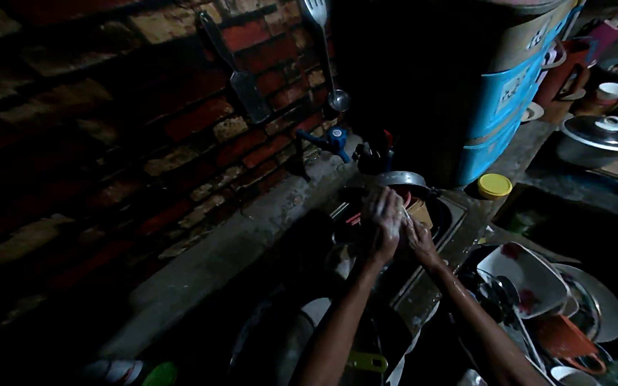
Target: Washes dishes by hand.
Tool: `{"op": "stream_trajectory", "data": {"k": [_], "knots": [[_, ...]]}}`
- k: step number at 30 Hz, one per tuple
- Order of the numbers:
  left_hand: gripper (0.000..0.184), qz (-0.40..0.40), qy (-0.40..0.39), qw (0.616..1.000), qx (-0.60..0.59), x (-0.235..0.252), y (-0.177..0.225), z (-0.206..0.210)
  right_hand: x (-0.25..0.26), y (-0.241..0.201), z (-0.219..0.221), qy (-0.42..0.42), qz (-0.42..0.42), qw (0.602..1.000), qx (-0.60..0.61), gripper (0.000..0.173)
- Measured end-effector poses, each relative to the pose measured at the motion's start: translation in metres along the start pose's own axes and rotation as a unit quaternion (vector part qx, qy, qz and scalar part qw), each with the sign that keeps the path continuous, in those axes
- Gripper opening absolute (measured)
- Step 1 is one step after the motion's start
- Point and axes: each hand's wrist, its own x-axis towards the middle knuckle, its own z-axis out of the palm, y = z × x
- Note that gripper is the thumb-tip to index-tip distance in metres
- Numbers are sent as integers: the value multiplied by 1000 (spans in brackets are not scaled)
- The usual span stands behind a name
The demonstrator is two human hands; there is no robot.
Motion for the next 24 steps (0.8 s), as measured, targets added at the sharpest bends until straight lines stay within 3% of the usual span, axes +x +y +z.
{"op": "stream_trajectory", "data": {"k": [2, 4, 7, 9, 10, 11, 13, 16, 18, 21, 24], "knots": [[36, 93, -18, 991, -99, 2, -17, -5, 2, 1, -4, 6, 3, 1000, 21, 34], [40, -12, -36, 975, -221, 10, -44, -18, -1, -5, -5, 0, 11, 998, 60, 35], [33, -227, 50, 912, -338, 18, -68, -36, -4, -14, 0, 25, 7, 986, 167, 30], [27, -276, 77, 889, -358, 24, -75, -39, -4, -19, -2, 10, 38, 970, 239, 19], [24, -296, 86, 885, -350, 28, -77, -39, -4, -21, -6, -19, 62, 965, 256, 21], [23, -306, 76, 889, -333, 31, -74, -40, -3, -21, -11, -53, 88, 959, 263, 35], [24, -290, 14, 916, -278, 35, -58, -44, 3, -16, -17, -104, 116, 949, 275, 47], [26, -134, -130, 971, -151, 38, -35, -33, 11, 1, -10, -131, 109, 947, 273, 20], [32, -99, -155, 970, -157, 36, -38, -23, 10, 9, -1, -97, 125, 948, 275, 16], [48, -238, -96, 928, -270, 17, -77, -23, 3, 14, 2, 37, 197, 920, 337, 25], [37, -326, 21, 906, -270, -12, -80, -25, 5, 24, 1, 179, 271, 865, 383, 33]]}}
